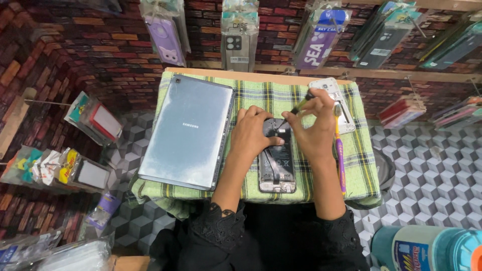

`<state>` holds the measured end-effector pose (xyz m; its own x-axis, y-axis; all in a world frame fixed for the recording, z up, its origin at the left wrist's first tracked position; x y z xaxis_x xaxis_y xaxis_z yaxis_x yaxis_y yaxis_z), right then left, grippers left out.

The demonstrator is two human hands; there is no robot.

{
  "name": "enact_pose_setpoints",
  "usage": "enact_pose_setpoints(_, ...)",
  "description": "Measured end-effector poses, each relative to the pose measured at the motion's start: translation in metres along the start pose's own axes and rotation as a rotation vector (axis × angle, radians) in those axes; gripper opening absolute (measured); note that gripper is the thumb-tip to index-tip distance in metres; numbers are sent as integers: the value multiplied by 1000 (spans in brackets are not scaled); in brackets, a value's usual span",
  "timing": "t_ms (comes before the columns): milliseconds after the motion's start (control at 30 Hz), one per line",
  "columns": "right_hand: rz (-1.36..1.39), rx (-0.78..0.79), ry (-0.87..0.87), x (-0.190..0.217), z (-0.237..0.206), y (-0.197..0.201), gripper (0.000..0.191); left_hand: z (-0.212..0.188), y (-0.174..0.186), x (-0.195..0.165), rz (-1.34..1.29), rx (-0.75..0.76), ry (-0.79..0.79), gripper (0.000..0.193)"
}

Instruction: The person disassembles a smartphone using a screwdriver and a toothbrush, removing the back cover and internal components. They then work on a tablet, unscrewing parts and handling the screen and battery.

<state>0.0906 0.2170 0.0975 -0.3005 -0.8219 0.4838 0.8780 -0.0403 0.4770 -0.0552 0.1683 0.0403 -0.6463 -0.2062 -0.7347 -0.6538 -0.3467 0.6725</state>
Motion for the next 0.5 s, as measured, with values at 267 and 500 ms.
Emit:
enact_pose_setpoints(267,109,117,70,7,-5,-15,74,-2,-5,1,21,-6,-72,93)
enact_pose_setpoints(500,76,-85,210,8,-13,-4,74,-40,4,-6,-39,357,-134,149)
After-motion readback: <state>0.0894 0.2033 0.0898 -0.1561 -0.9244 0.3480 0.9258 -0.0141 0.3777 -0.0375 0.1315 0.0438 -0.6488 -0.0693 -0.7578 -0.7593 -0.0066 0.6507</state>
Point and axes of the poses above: each hand's wrist, its own z-axis towards the middle knuckle, its own y-axis out of the back of the hand, x = y × z, the point moved 7 cm from there along z, towards the middle knuckle, and after that the axes turned 6 degrees about -z, right-handed, at the moved point
